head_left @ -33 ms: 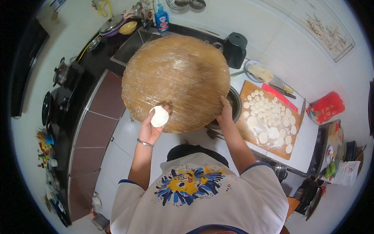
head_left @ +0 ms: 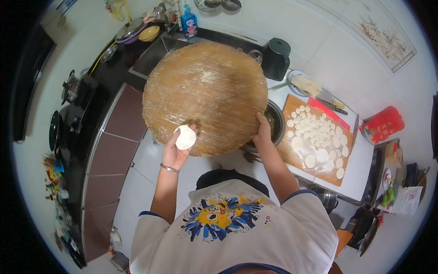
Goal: The person scoops green filling onto small circular dough wrappers and folds them into crescent shapes. The finished dumplings are placed on a large woven bamboo tray.
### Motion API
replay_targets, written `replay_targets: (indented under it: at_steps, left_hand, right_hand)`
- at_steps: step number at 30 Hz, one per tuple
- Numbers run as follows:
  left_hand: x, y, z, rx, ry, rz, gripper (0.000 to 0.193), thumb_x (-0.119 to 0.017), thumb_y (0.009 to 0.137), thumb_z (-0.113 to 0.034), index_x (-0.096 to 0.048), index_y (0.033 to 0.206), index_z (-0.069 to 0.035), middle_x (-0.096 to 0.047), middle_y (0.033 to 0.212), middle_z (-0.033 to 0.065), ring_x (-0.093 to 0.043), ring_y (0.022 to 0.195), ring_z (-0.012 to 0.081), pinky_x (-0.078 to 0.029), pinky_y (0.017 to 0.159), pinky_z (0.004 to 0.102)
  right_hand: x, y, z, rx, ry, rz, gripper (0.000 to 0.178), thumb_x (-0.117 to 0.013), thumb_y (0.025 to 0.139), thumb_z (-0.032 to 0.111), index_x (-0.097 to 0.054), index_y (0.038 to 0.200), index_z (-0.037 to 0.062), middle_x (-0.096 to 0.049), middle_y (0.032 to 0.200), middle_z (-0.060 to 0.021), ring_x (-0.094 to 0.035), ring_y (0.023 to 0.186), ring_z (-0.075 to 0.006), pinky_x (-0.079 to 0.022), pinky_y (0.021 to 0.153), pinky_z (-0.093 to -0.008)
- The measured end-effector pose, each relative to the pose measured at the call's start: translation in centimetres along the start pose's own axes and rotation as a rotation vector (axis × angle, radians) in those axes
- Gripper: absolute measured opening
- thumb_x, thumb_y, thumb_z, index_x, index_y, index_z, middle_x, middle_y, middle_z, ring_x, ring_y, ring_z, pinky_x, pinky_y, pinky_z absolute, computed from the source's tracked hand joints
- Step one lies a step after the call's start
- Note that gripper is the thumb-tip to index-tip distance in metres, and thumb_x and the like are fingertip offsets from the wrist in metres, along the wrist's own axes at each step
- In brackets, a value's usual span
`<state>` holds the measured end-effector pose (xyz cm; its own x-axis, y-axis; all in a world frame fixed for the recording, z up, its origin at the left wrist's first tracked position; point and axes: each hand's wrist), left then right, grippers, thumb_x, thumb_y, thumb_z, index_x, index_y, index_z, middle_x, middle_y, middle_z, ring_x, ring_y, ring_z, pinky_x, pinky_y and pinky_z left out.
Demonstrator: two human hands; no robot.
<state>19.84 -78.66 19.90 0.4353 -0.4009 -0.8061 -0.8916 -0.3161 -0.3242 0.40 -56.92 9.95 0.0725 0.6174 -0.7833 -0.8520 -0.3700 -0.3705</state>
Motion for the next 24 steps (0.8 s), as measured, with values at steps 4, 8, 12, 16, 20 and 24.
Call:
replay_targets:
  at_steps: [4, 8, 12, 16, 20, 24]
  left_hand:
    - [3.1, 2.6, -2.9, 0.032, 0.007, -0.012, 0.034, -0.046, 0.093, -0.019, -0.046, 0.118, 0.004, -0.052, 0.120, 0.0219, -0.051, 0.114, 0.0305, -0.045, 0.095, 0.0371]
    - [5.0, 5.7, -3.9, 0.109, 0.007, -0.009, 0.034, -0.045, 0.093, -0.020, -0.047, 0.118, 0.003, -0.052, 0.121, 0.0213, -0.050, 0.114, 0.0304, -0.045, 0.095, 0.0371]
    - [5.7, 7.2, -3.7, 0.142, 0.027, 0.004, 0.035, -0.044, 0.093, -0.020, -0.047, 0.119, 0.003, -0.050, 0.124, 0.0211, -0.049, 0.116, 0.0304, -0.044, 0.095, 0.0372]
    - [5.8, 7.9, -3.1, 0.156, -0.032, -0.039, 0.034, -0.043, 0.094, -0.019, -0.047, 0.118, 0.004, -0.051, 0.123, 0.0219, -0.052, 0.112, 0.0304, -0.046, 0.093, 0.0395]
    - [6.1, 8.6, -2.4, 0.152, 0.016, -0.053, 0.035, -0.043, 0.094, -0.020, -0.046, 0.119, 0.004, -0.050, 0.123, 0.0220, -0.051, 0.113, 0.0311, -0.046, 0.093, 0.0402]
    - [6.4, 8.8, -1.2, 0.162, 0.012, -0.094, 0.036, -0.043, 0.094, -0.020, -0.045, 0.120, 0.005, -0.050, 0.123, 0.0221, -0.051, 0.113, 0.0318, -0.046, 0.094, 0.0409]
  right_hand:
    - [-0.7, 1.9, -3.2, 0.004, 0.048, 0.046, 0.027, -0.047, 0.092, 0.016, -0.047, 0.116, 0.0027, -0.054, 0.114, -0.0124, -0.054, 0.103, -0.0272, -0.046, 0.086, -0.0443]
    - [-0.3, 3.5, -4.5, 0.031, 0.032, 0.011, 0.031, -0.048, 0.092, 0.018, -0.047, 0.120, 0.0045, -0.054, 0.118, -0.0097, -0.051, 0.108, -0.0253, -0.041, 0.093, -0.0412]
    - [-0.2, 4.2, -5.0, 0.031, 0.062, -0.007, 0.033, -0.047, 0.092, 0.019, -0.045, 0.122, 0.0052, -0.053, 0.120, -0.0091, -0.050, 0.110, -0.0255, -0.040, 0.094, -0.0415]
    - [-0.5, 4.4, -5.7, 0.070, 0.095, -0.022, 0.034, -0.047, 0.093, 0.020, -0.044, 0.123, 0.0052, -0.051, 0.122, -0.0097, -0.049, 0.112, -0.0270, -0.039, 0.096, -0.0432]
    - [0.0, 4.9, -6.2, 0.023, 0.138, -0.015, 0.035, -0.047, 0.093, 0.022, -0.044, 0.124, 0.0053, -0.051, 0.123, -0.0107, -0.048, 0.113, -0.0281, -0.037, 0.097, -0.0442]
    - [0.1, 5.5, -5.7, 0.009, 0.138, 0.048, 0.037, -0.048, 0.092, 0.026, -0.045, 0.123, 0.0054, -0.051, 0.123, -0.0109, -0.048, 0.113, -0.0282, -0.038, 0.096, -0.0450]
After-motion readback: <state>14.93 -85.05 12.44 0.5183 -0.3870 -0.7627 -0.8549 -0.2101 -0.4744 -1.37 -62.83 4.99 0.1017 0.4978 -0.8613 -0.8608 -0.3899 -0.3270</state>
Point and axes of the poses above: each hand's wrist, its own y-axis towards the middle knuckle, its own x-axis out of the back of the hand, z = x × y
